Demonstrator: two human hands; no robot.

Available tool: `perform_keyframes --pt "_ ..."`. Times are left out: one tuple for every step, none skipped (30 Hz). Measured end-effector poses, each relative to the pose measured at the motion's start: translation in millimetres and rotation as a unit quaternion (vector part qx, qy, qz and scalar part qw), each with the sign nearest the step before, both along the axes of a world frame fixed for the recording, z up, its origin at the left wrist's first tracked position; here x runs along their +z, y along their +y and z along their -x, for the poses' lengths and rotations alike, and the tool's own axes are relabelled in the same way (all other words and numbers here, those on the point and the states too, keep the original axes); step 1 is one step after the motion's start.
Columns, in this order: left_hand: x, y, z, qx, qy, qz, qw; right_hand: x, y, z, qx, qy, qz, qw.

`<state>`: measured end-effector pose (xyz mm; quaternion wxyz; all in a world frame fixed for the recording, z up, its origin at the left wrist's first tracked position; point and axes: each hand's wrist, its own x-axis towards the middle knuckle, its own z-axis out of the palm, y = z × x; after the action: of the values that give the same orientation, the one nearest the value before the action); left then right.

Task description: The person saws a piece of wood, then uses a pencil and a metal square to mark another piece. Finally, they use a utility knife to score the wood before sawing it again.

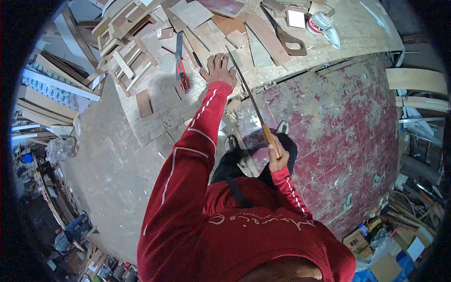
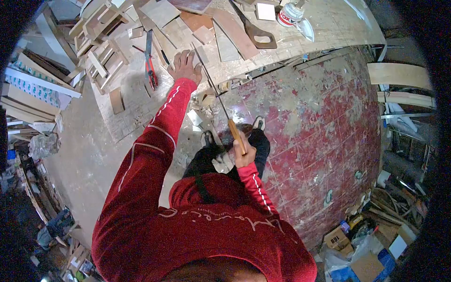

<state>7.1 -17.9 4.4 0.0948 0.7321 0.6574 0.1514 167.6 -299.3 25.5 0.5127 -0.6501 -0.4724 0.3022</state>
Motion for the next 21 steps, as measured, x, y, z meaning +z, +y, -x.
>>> perform_keyframes --pt "-1 0 0 -0.001 0.004 0.000 1.000 5 2 2 0.006 0.014 0.037 0.999" --pt "-2 1 -2 -0.003 0.006 -0.003 1.000 10 6 1 0.012 0.028 0.072 0.997" --pt "-1 1 -3 -0.004 0.006 -0.003 1.000 20 23 -1 0.024 0.008 0.162 0.987" --pt "2 2 -3 -0.002 0.015 0.011 1.000 21 34 1 0.024 0.009 0.160 0.987" --pt "4 0 -2 -0.002 0.027 0.028 0.999 23 40 6 0.016 0.008 0.138 0.990" --pt "3 1 -1 -0.005 0.028 0.027 0.999 25 44 8 0.006 0.006 0.113 0.994" --pt "2 1 -1 -0.005 0.024 0.023 0.999 32 38 9 0.019 0.001 0.092 0.996" --pt "0 1 -1 -0.005 0.020 0.022 1.000 23 21 9 0.018 0.000 0.092 0.996" --pt "2 4 -2 -0.003 0.018 0.020 1.000 4 3 8 -0.003 -0.012 0.027 1.000" --pt "2 4 -2 -0.001 0.024 0.021 0.999 2 -2 9 -0.021 -0.022 -0.036 0.999" --pt "3 0 -1 -0.002 0.033 0.024 0.999 -1 -6 8 -0.019 -0.024 -0.033 0.999" --pt "0 -1 -1 -0.003 0.033 0.025 0.999 8 3 12 -0.020 -0.025 -0.032 0.999" --pt "-2 -1 0 -0.004 0.026 0.021 0.999 18 19 13 -0.008 -0.004 0.052 0.999" --pt "-3 1 -1 -0.003 0.019 0.014 1.000 22 35 12 0.006 0.016 0.133 0.991" --pt "-3 1 -1 -0.003 0.026 0.015 1.000 20 45 10 0.013 0.028 0.136 0.990" --pt "-2 2 0 -0.005 0.027 0.013 1.000 23 43 11 0.012 0.030 0.134 0.990" --pt "-1 5 -1 -0.006 0.027 0.019 0.999 27 38 11 0.010 0.020 0.113 0.993" --pt "-3 3 0 -0.007 0.027 0.029 0.999 32 27 12 0.007 0.009 0.096 0.995" --pt "1 3 -2 -0.005 0.025 0.028 0.999 22 14 12 0.002 0.013 0.030 0.999" --pt "4 3 -2 -0.005 0.027 0.026 0.999 11 7 7 0.008 0.011 0.030 0.999" --pt "4 0 -1 -0.008 0.032 0.027 0.999 16 5 8 0.006 0.001 0.043 0.999"
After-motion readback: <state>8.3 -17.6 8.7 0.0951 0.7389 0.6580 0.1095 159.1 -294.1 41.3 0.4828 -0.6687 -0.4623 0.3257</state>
